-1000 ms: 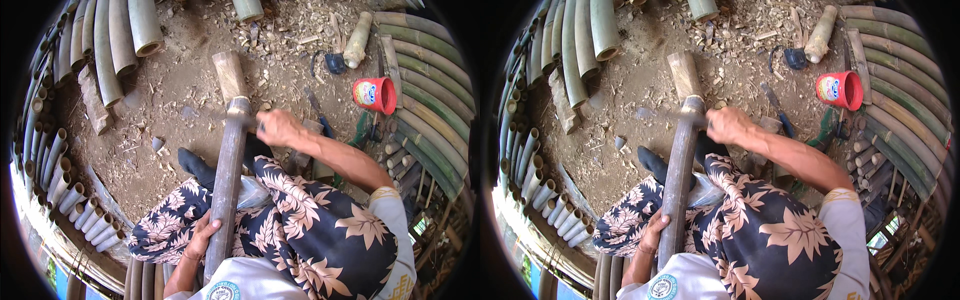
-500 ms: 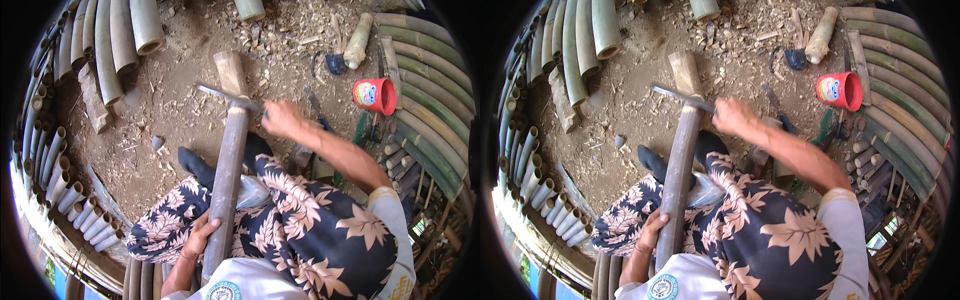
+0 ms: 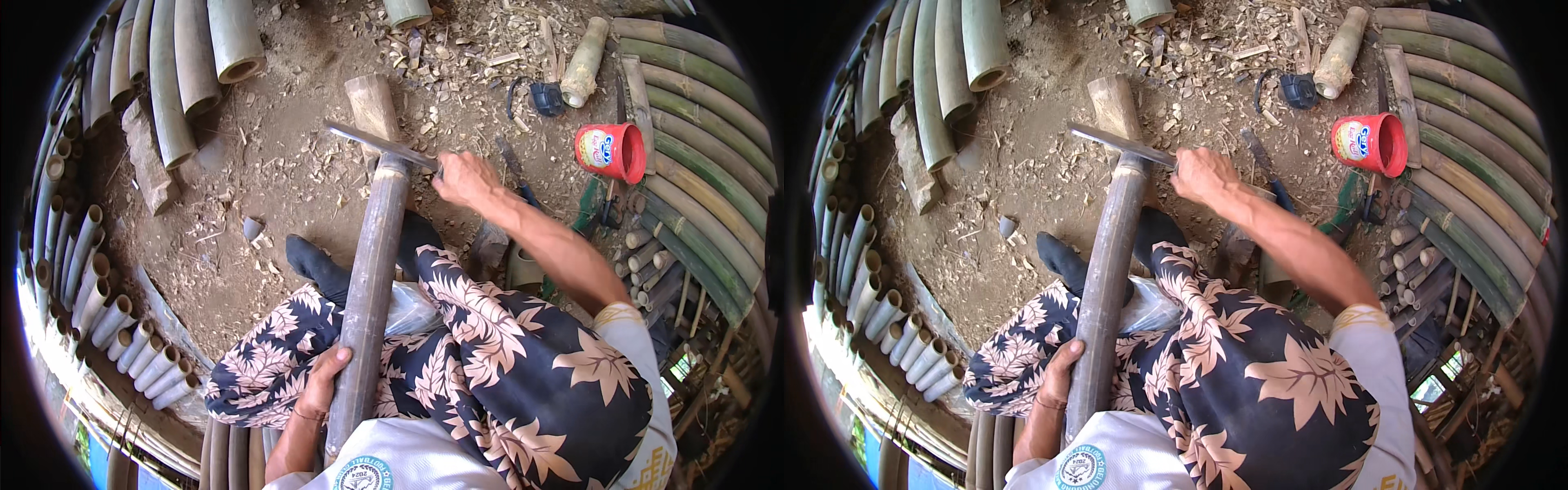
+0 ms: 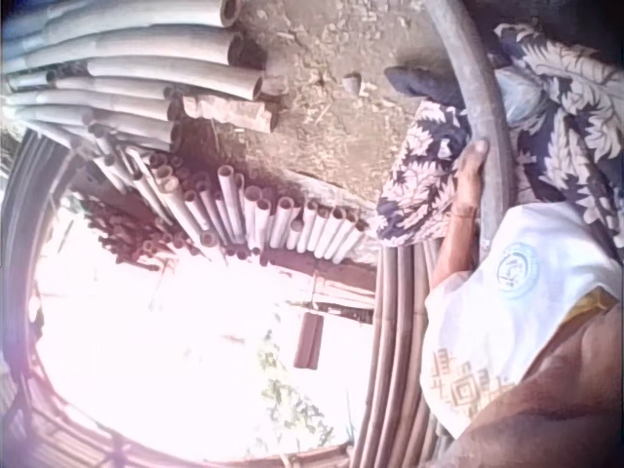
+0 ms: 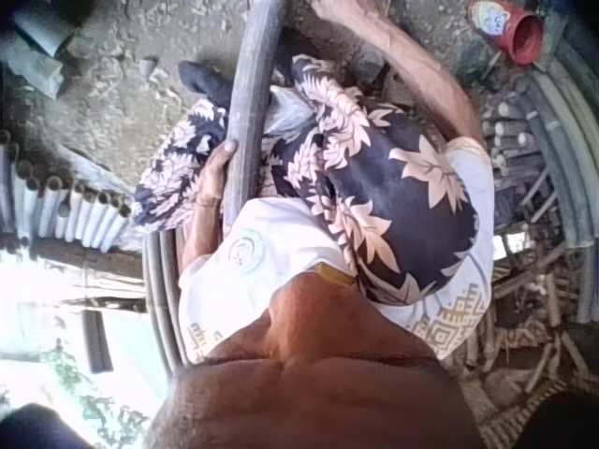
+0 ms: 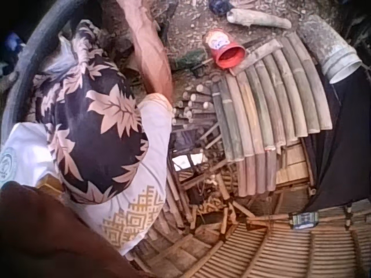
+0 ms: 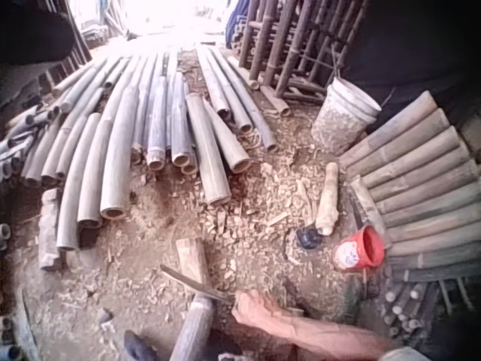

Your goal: The person holds a bamboo stalk by hand and uses a knife to shave its surface and cut into its ends, rotating the stalk several times to work on different sides.

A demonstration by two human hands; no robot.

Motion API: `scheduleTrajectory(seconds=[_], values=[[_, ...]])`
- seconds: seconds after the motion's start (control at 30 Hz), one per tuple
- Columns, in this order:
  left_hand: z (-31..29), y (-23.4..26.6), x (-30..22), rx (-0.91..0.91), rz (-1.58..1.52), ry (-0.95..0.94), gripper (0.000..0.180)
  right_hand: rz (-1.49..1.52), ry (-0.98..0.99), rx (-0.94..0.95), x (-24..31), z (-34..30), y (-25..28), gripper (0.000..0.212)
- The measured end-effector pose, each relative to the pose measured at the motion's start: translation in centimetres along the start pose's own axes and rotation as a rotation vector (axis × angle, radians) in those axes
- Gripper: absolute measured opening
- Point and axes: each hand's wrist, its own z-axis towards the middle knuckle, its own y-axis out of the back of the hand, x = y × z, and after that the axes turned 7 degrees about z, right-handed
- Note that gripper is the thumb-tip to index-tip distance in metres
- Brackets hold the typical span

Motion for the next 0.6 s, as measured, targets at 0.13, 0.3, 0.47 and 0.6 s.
scheduleTrajectory(seconds=[0.13, 0.3, 0.47, 0.6], values=[[-0.5, -0.6, -0.7, 0.031, 0.042, -0.020, 0.072, -0.002, 0.338, 0.186, 4.2, -4.7, -0.1, 0.027], [-0.5, -0.9, -1.5, 0.067, 0.085, -0.092, 0.085, 0.035, -0.058, 0.075, 1.7, -0.9, 0.0, 0.024], [-0.1, -0.8, -1.7, 0.086, 0.045, -0.055, 0.091, 0.045, 0.323, -0.035, 2.5, -4.0, -1.4, 0.030], [0.1, 0.4, -0.3, 0.194, -0.200, 0.081, 0.083, 0.175, 0.146, -0.004, 1.8, -1.6, -1.5, 0.028]])
